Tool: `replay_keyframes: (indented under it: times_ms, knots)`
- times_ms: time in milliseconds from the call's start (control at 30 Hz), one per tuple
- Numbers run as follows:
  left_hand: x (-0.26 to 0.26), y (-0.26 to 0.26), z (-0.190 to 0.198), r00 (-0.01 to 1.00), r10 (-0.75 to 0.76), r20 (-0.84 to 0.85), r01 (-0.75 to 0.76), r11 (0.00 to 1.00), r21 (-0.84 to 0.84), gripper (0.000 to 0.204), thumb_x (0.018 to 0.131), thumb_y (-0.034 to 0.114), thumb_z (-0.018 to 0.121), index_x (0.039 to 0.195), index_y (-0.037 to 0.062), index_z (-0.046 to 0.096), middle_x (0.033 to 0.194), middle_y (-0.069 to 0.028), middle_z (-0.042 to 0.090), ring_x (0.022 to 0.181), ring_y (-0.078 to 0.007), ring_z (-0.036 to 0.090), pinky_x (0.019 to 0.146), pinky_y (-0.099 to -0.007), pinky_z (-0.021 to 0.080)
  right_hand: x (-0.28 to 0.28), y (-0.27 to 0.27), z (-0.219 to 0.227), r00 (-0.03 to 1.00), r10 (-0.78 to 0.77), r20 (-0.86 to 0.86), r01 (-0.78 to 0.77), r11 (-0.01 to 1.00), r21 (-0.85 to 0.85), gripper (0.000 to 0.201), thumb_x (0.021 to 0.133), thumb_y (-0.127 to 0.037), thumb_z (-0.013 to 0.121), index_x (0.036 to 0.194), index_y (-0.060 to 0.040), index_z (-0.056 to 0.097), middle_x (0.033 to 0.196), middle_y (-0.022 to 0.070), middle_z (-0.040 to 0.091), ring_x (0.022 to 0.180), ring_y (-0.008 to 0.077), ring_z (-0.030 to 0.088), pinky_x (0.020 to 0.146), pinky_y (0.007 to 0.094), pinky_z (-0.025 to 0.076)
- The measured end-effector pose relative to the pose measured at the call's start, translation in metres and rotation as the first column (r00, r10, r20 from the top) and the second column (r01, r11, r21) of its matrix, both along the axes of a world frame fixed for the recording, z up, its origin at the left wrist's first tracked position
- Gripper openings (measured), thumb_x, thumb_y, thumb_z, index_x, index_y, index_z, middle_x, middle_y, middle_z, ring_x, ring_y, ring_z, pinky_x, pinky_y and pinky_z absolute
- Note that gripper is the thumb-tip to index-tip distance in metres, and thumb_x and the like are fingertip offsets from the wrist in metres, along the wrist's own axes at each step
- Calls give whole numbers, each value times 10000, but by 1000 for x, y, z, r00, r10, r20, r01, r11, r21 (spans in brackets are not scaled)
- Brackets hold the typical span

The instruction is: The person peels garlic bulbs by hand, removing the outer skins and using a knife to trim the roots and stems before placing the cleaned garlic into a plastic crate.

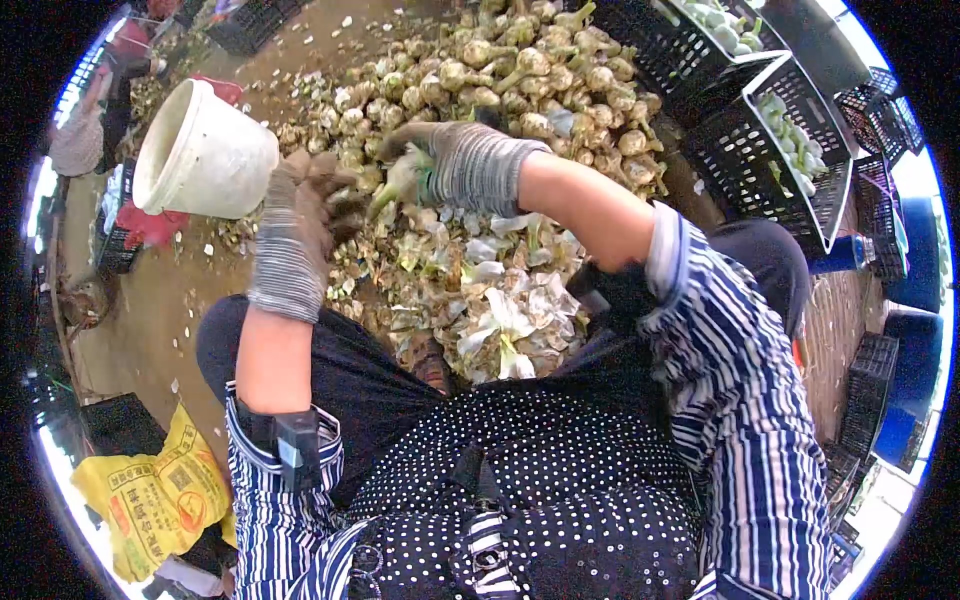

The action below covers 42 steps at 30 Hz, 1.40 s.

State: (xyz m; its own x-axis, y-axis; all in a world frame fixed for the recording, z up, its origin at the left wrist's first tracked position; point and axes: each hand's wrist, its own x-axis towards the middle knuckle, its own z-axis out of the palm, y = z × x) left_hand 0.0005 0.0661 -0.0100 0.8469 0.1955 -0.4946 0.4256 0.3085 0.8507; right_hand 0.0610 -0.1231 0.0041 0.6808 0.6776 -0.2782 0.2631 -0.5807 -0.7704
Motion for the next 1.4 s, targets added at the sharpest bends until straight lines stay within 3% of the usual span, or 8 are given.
replay_keyframes:
  times_ms: [167,467,633,733,800,1067,1267,1400]
  knots:
    - [-16,-22,17,881,-416,226,463,855,-232,728,788,724,395,1175,124,539,932,-27,621,712,-114,565,523,-243,435,-46,-14,52,982,42,183,-124,877,465,338,746,-56,640,1078,-80,583,927,102,646,879,209,618,810,325,482]
    - [-31,-33,37,915,-348,205,400,855,-330,568,862,553,463,1103,49,565,840,-88,638,520,-102,544,371,-203,403,-95,-34,38,932,-305,193,122,769,628,588,682,-94,725,1205,-8,470,1105,195,532,1054,322,524,936,371,424]
    - [-30,-42,35,948,-240,209,290,922,-257,485,867,474,531,1089,43,560,884,-93,640,610,-117,589,440,-218,472,-80,-47,36,911,-278,305,181,933,310,545,689,-203,762,1154,-51,523,1135,223,514,994,338,543,856,368,451]
    - [-14,-37,11,958,-201,205,240,953,-187,408,862,422,577,1042,55,584,860,-66,630,629,-128,582,507,-228,482,-79,-39,44,942,-297,155,280,953,119,300,797,-230,684,995,-22,596,957,92,606,841,184,574,734,318,475]
    - [-7,-30,4,912,-387,136,401,910,-105,434,874,424,553,1068,36,564,870,-76,625,730,-139,607,605,-244,506,-79,-31,33,922,-378,82,363,919,157,289,833,-287,644,929,-16,620,823,126,615,727,213,576,672,330,471]
    - [-13,-50,4,963,-205,175,228,967,-118,350,853,356,615,994,36,596,883,-58,625,770,-152,596,714,-267,488,-76,-27,13,877,-244,413,241,969,61,333,834,-369,575,959,-63,619,788,188,637,762,355,623,670,419,487]
    - [-23,-51,15,959,-236,158,266,942,-204,433,843,435,606,1002,33,597,851,-64,626,747,-143,597,664,-252,497,-82,-28,24,978,-210,-14,207,948,243,131,853,-84,581,966,-31,620,841,86,659,744,144,610,673,268,495]
    - [-22,-53,19,959,-173,226,234,931,-280,434,859,429,587,1027,29,582,873,-76,626,747,-150,599,646,-260,497,-85,-30,29,870,-248,-427,436,793,426,245,888,-255,576,1033,-63,622,835,-17,607,726,67,545,619,216,450]
